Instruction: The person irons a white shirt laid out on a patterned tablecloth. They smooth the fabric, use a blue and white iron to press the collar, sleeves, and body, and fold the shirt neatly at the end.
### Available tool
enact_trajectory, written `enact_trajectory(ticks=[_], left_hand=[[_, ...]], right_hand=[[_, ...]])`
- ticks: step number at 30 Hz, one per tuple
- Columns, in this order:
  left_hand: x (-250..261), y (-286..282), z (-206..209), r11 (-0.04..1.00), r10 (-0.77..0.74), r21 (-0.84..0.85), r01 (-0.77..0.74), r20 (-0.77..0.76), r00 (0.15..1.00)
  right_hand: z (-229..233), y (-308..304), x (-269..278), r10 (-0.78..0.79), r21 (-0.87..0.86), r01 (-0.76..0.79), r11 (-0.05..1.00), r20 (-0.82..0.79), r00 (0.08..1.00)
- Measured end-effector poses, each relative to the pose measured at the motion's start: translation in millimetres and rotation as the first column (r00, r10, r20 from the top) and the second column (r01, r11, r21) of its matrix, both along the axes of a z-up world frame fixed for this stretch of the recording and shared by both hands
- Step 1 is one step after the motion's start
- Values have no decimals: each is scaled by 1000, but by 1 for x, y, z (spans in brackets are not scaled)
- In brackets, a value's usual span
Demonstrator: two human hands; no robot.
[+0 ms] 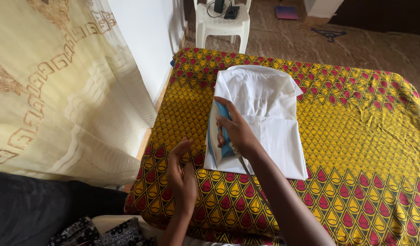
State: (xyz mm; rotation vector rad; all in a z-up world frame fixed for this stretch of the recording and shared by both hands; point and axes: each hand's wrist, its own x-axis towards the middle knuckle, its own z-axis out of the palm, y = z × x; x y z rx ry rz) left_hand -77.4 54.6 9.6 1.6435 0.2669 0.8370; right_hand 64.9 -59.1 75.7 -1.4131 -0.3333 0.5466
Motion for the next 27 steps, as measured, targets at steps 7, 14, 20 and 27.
enact_trajectory(ticks=[7, 14, 20, 27], left_hand=[[4, 1, -13, 990, -15, -142, 26, 73, 997], [1, 6, -15, 955, 35, -295, -3, 102, 994], [3, 8, -17, 957, 34, -291, 0, 113, 993], [0, 6, -18, 957, -15, -282, 72, 198, 980]], right_hand=[[7, -7, -40, 55, -177, -64, 982, -54, 997], [22, -10, -113, 19, -242, -45, 969, -109, 994], [14, -3, -96, -40, -210, 26, 977, -64, 997], [-5, 12, -41, -67, -64, 68, 996, 14, 998]])
